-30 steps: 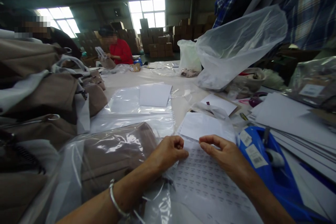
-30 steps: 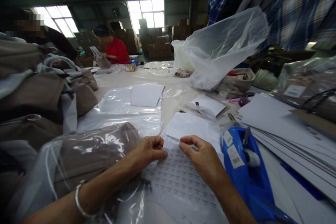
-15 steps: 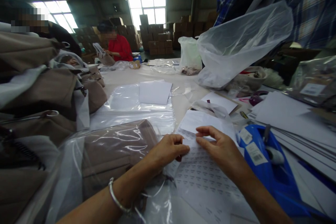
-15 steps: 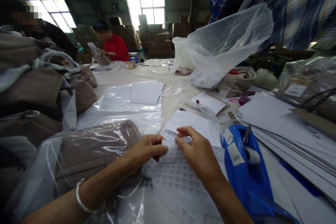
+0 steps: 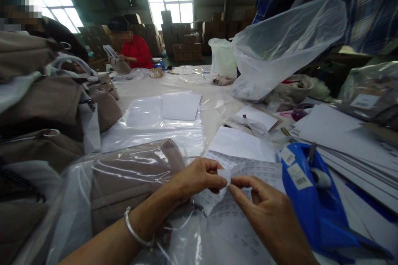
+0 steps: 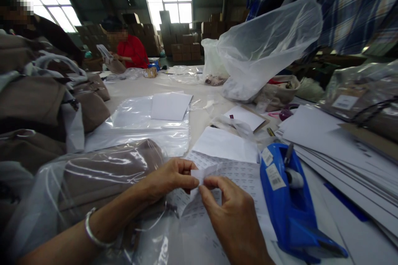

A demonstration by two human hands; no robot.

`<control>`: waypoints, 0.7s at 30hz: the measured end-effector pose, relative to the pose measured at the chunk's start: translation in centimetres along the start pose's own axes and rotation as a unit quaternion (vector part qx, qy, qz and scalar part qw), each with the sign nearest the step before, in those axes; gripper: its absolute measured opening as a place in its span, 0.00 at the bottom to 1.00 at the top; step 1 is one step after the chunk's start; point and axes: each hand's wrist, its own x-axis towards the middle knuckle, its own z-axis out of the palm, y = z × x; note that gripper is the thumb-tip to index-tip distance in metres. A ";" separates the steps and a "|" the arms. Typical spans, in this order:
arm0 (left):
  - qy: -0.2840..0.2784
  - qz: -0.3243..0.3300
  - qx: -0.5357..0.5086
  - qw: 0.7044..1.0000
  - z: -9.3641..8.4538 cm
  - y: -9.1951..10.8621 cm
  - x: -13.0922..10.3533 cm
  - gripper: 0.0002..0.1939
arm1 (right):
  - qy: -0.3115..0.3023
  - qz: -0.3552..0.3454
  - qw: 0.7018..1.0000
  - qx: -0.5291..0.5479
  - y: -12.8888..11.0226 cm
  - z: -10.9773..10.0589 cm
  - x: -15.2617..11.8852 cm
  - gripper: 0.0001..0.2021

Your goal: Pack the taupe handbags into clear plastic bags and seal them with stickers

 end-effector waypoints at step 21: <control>-0.018 0.051 0.126 0.990 0.9 0.2 -0.8 0.06 | 0.033 -0.118 0.989 -0.083 -0.3 -0.2 -0.9 0.09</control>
